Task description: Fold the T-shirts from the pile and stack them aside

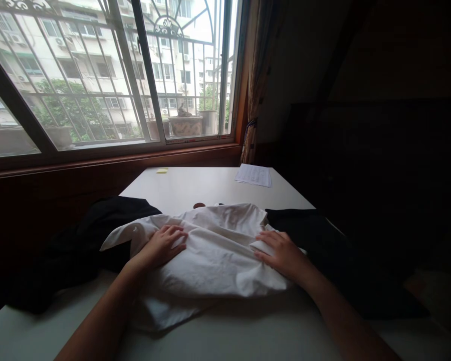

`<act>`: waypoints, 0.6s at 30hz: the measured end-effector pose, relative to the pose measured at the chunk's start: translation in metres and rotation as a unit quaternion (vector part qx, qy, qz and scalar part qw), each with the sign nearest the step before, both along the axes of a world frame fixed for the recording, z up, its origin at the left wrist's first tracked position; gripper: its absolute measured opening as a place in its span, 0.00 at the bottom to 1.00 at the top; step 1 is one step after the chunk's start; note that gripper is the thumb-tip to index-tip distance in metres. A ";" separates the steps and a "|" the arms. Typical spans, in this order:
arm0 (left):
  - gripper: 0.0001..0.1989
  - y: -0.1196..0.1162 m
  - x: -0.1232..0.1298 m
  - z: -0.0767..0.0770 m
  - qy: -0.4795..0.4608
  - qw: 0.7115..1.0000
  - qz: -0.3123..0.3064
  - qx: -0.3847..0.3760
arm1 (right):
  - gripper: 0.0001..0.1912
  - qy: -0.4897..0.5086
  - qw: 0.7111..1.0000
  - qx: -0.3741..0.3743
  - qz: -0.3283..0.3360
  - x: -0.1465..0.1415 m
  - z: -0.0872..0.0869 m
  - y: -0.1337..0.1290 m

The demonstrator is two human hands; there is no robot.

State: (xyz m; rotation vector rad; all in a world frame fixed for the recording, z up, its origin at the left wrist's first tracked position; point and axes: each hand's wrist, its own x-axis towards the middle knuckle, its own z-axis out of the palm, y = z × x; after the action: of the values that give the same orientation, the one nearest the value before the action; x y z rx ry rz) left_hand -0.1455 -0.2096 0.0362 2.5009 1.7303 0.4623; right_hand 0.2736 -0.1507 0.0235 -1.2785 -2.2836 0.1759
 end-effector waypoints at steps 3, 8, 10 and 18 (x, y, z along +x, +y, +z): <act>0.18 -0.002 -0.001 0.002 -0.001 0.999 0.021 -0.028 | 0.22 -0.009 0.999 -0.032 -0.038 0.006 -0.011 0.008; 0.16 -0.008 -0.004 0.016 -0.035 0.995 0.057 -0.077 | 0.13 0.080 0.989 -0.015 -0.124 0.027 0.007 0.018; 0.13 -0.011 -0.004 0.022 -0.038 0.991 0.075 -0.107 | 0.13 0.149 0.968 0.036 -0.198 0.036 0.021 0.017; 0.12 -0.015 0.001 0.031 -0.099 0.962 0.076 -0.243 | 0.22 0.497 0.779 0.105 -0.369 0.080 0.033 0.028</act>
State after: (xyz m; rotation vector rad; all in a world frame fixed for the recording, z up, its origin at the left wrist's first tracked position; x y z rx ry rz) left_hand -0.1448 -0.2250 0.0672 1.9258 1.7116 0.2455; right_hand 0.3532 -0.1228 0.0561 -1.3805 -0.8067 0.2269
